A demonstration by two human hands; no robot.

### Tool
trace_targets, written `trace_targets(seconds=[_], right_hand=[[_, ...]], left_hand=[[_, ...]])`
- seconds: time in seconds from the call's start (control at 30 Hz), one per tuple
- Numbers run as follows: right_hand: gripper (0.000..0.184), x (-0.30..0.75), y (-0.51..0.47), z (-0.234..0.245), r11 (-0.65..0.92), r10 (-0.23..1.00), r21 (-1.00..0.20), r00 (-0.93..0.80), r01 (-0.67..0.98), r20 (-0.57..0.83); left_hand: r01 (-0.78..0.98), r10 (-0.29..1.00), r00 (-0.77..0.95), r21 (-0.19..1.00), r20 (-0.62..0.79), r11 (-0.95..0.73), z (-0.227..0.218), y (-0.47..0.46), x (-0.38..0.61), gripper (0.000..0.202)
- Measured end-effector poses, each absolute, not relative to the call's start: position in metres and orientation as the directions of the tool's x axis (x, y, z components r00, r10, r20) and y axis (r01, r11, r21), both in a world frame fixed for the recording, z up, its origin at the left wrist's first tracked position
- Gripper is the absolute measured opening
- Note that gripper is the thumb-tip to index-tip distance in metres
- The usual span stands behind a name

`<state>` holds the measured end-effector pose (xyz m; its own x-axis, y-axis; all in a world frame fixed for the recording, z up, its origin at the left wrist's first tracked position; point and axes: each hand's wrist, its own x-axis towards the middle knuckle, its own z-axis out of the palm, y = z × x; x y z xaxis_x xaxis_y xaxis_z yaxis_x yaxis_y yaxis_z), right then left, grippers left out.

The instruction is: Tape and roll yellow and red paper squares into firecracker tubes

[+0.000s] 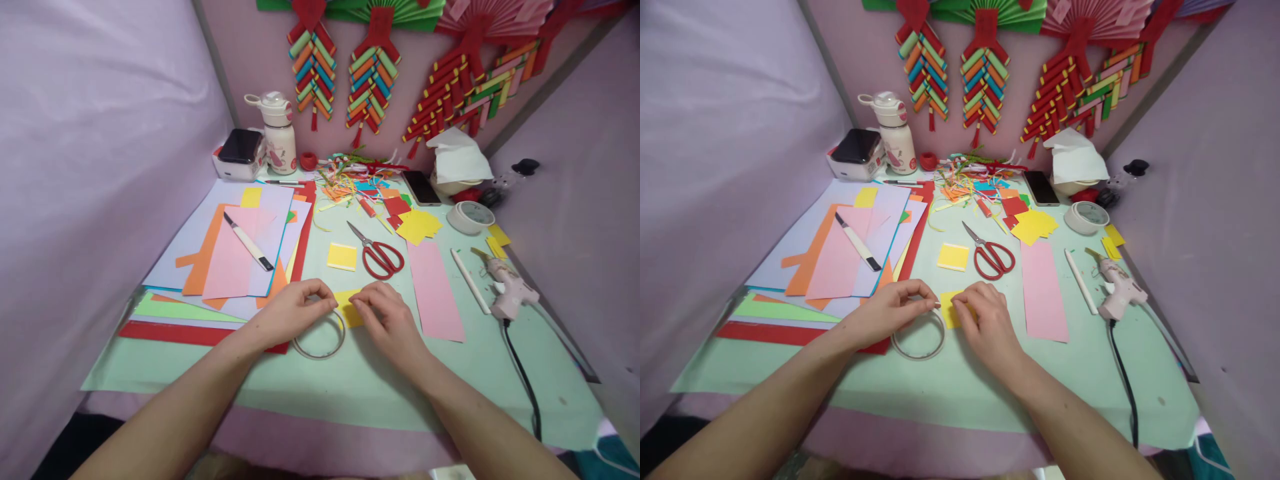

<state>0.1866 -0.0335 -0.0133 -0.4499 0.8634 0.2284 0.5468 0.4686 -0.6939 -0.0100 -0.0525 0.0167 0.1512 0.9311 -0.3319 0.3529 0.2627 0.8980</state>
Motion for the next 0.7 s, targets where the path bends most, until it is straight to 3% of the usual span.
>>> trace_targets(seconds=[0.13,0.3,0.57,0.7], right_hand=[[0.021,0.185,-0.032,-0.006,0.297,0.907,-0.790,-0.418,0.536,0.058],[0.023,0.181,-0.033,-0.003,0.230,0.907,-0.813,-0.421,0.535,-0.020],[0.017,0.184,-0.028,-0.006,0.237,0.925,-0.820,-0.379,0.521,0.026],[0.017,0.189,-0.013,-0.006,0.268,0.938,-0.766,-0.339,0.584,0.070]], left_hand=[[0.400,0.921,0.196,0.885,-0.337,0.238,0.014,-0.058,-0.003,0.021],[0.405,0.926,0.208,0.890,-0.315,0.211,0.011,-0.060,0.001,0.018],[0.437,0.929,0.211,0.879,-0.305,0.190,0.008,-0.054,0.001,0.025],[0.596,0.903,0.227,0.785,-0.365,0.167,0.015,-0.033,-0.004,0.031]])
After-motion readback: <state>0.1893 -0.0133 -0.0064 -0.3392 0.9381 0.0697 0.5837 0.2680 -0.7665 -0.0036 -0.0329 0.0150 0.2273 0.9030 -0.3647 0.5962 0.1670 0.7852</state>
